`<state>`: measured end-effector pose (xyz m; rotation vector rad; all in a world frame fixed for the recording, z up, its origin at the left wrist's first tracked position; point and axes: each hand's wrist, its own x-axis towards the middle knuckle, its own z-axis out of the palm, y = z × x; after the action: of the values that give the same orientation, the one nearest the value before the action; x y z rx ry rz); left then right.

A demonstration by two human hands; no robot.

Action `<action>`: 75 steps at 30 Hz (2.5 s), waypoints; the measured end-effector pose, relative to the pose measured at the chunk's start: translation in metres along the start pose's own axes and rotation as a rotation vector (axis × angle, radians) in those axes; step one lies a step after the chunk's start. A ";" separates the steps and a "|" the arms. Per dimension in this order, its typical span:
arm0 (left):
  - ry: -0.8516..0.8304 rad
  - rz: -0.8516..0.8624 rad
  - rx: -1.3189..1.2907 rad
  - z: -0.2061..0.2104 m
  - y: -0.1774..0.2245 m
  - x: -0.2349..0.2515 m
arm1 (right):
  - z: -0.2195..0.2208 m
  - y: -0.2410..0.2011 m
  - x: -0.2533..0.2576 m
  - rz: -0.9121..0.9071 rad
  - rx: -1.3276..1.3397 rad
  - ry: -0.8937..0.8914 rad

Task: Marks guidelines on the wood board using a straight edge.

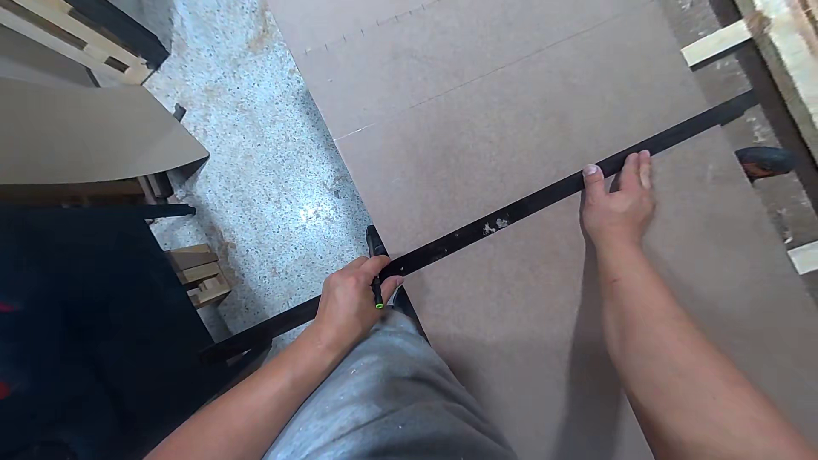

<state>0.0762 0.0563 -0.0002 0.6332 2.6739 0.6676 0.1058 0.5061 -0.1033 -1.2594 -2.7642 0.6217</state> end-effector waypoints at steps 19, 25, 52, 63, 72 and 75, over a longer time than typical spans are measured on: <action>-0.056 0.086 -0.009 0.000 -0.010 0.002 | 0.009 0.002 0.002 -0.021 -0.045 0.056; -0.075 0.062 -0.005 -0.001 -0.008 0.002 | 0.009 0.003 0.004 -0.026 -0.083 0.047; 0.021 0.091 -0.002 0.007 -0.012 0.001 | 0.008 0.002 0.005 -0.010 -0.079 0.024; 0.096 0.121 0.029 0.011 0.000 0.007 | 0.001 0.006 0.009 -0.064 -0.060 0.022; 0.001 0.048 0.014 0.002 -0.004 -0.001 | -0.050 -0.020 0.024 -0.010 -0.216 -0.452; 0.003 0.050 0.013 0.002 -0.003 -0.001 | -0.049 -0.020 0.025 -0.008 -0.239 -0.460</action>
<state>0.0769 0.0539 -0.0034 0.7051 2.6753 0.6662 0.0844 0.5289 -0.0542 -1.2813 -3.3030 0.6693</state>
